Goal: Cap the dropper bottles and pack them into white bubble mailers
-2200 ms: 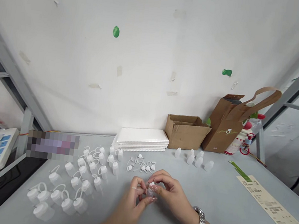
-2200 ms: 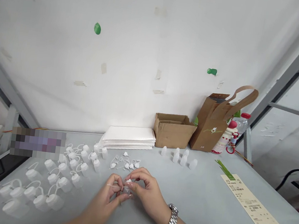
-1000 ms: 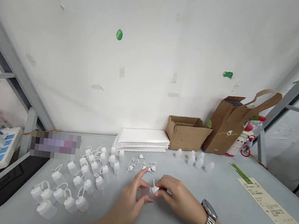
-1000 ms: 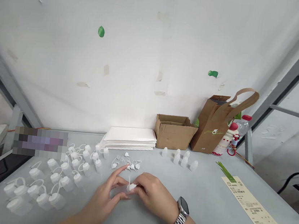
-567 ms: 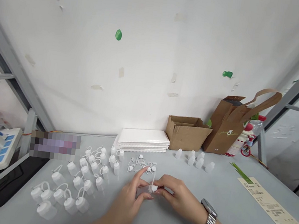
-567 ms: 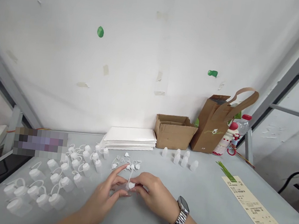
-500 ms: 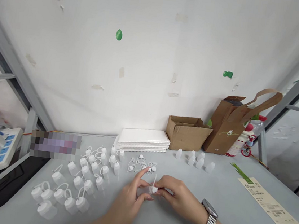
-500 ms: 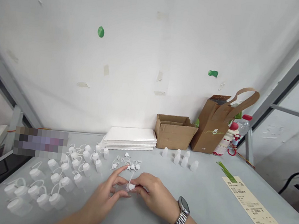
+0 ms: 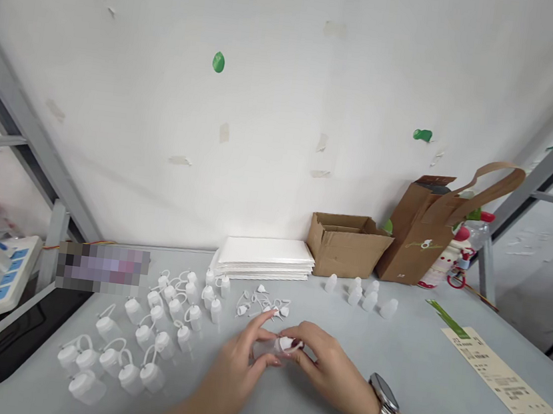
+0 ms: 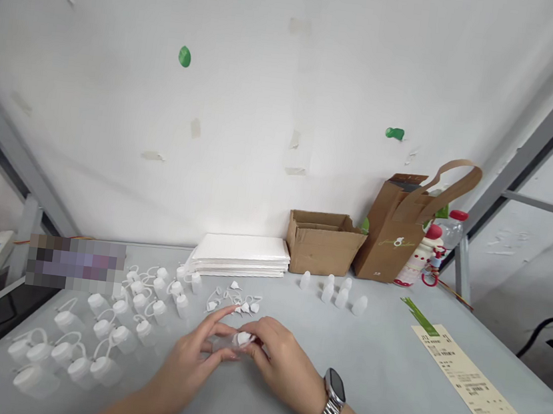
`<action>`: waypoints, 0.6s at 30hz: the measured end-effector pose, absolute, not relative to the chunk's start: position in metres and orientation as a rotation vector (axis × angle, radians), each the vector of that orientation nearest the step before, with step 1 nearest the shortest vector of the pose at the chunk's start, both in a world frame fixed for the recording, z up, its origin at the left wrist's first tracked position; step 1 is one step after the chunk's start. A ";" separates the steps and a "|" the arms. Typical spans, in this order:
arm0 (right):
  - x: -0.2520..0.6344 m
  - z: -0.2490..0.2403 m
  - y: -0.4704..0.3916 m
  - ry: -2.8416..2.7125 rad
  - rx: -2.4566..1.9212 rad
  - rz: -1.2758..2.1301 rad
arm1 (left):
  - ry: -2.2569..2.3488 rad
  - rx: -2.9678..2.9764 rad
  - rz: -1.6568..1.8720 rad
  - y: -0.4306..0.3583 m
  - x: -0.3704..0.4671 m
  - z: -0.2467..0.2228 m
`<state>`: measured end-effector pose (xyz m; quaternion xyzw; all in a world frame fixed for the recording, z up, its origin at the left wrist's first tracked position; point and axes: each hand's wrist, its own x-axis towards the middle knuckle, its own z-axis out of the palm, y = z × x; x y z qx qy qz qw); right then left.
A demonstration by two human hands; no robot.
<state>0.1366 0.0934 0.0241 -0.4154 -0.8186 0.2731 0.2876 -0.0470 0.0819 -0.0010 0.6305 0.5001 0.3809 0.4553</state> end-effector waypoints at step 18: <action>0.132 0.020 0.092 -2.221 -1.309 0.659 | 1.235 1.930 0.933 0.081 -0.050 -0.006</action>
